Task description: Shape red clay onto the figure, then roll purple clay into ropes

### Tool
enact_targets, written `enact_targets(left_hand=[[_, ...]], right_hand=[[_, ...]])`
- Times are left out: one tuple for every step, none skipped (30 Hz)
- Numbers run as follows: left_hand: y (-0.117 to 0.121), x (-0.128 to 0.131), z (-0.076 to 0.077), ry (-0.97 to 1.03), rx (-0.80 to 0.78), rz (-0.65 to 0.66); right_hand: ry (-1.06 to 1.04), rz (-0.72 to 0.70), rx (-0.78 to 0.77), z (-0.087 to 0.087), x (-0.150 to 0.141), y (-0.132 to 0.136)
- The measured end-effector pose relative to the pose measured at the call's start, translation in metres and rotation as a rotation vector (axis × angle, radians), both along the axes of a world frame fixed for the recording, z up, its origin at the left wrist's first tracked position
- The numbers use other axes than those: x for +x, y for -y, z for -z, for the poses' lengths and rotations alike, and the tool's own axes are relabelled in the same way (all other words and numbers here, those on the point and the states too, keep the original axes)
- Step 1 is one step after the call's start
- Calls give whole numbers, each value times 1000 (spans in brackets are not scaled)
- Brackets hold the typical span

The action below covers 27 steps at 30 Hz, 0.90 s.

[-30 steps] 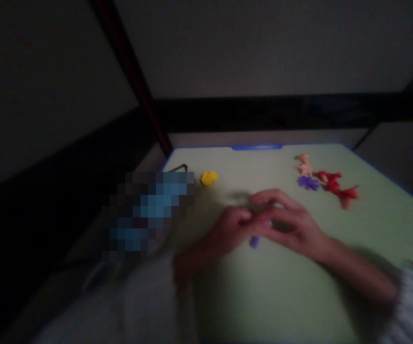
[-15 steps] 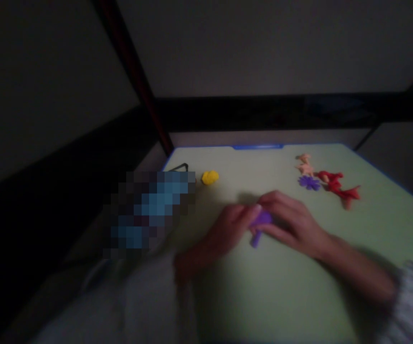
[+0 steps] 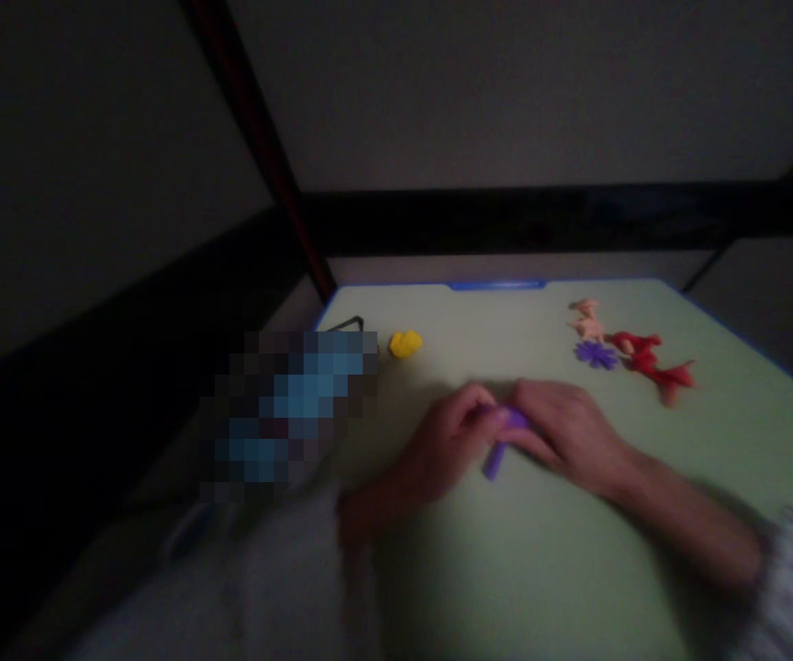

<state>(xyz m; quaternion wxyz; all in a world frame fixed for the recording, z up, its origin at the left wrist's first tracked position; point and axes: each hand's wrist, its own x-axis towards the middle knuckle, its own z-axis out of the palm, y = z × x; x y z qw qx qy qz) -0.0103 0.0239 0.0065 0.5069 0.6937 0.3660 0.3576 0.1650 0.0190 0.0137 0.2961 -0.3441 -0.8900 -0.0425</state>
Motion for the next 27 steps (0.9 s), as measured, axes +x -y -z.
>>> enact_targets(left_hand=[[1, 0, 1, -11, 0, -2], [1, 0, 1, -27, -1, -9], [2, 0, 2, -43, -4, -32], [3, 0, 3, -57, -9, -64], [3, 0, 3, -70, -11, -94], [3, 0, 3, -71, -14, -113], [2, 0, 3, -54, -18, -116], [1, 0, 2, -16, -24, -105], [0, 0, 1, 32, -33, -90], [-2, -1, 0, 84, -44, -76], [-4, -1, 0, 131, -59, -73], [-6, -1, -1, 167, -69, -82], [-7, -2, -1, 186, -70, -96], [-8, -2, -1, 192, -61, -112], [-9, -2, 0, 188, -48, -122], [-9, -2, 0, 179, -33, -128], [-9, -2, 0, 169, -22, -132], [-8, -1, 0, 160, -16, -136], [-7, 0, -1, 147, -13, -140], [-6, 0, -2, 128, -9, -144], [-5, 1, -3, 103, 0, -150], [-4, 2, -4, 73, 16, -158], [-3, 2, -4, 41, 34, -165], [-3, 2, -4, 13, 46, -169], [-3, 2, -4, 2, 46, -170], [-4, 2, -3, 12, 33, -168], [-5, 2, -1, 38, 11, -163]], right_hand=[[-9, -1, -3, 1, -1, 0], [-22, -4, -8, 1, -1, 0], [-38, -8, -15, 2, -2, 1], [-58, -11, -22, 2, -3, 1], [-82, -11, -33, 2, -4, 2], [-110, -10, -49, 2, -5, 2], [-143, -7, -71, 2, -5, 3], [-179, -4, -99, 1, -5, 3], [-217, -3, -129, 1, -5, 3], [-254, -4, -158, 0, -4, 3], [-288, -11, -182, -1, -4, 2], [-320, -23, -199, -2, -3, 2], [-346, -36, -209, -2, -3, 1], [-365, -47, -215, -2, -2, 1], [-374, -53, -218, -2, -2, 1], [-371, -49, -219, -2, -2, 0], [-354, -35, -220, -1, -2, 0], [-324, -14, -219, 0, -2, 0], [-286, 12, -214, 0, -2, 0], [-249, 36, -201, 1, -2, 0], [-218, 56, -185, 2, -2, 0], [-197, 70, -166, 2, -2, 1], [-189, 76, -150, 2, -3, 1], [-195, 78, -142, 2, -3, 1], [-209, 76, -151, 1, -3, 2], [-230, 70, -175, 0, -3, 2], [-260, 62, -209, -2, -3, 2]])
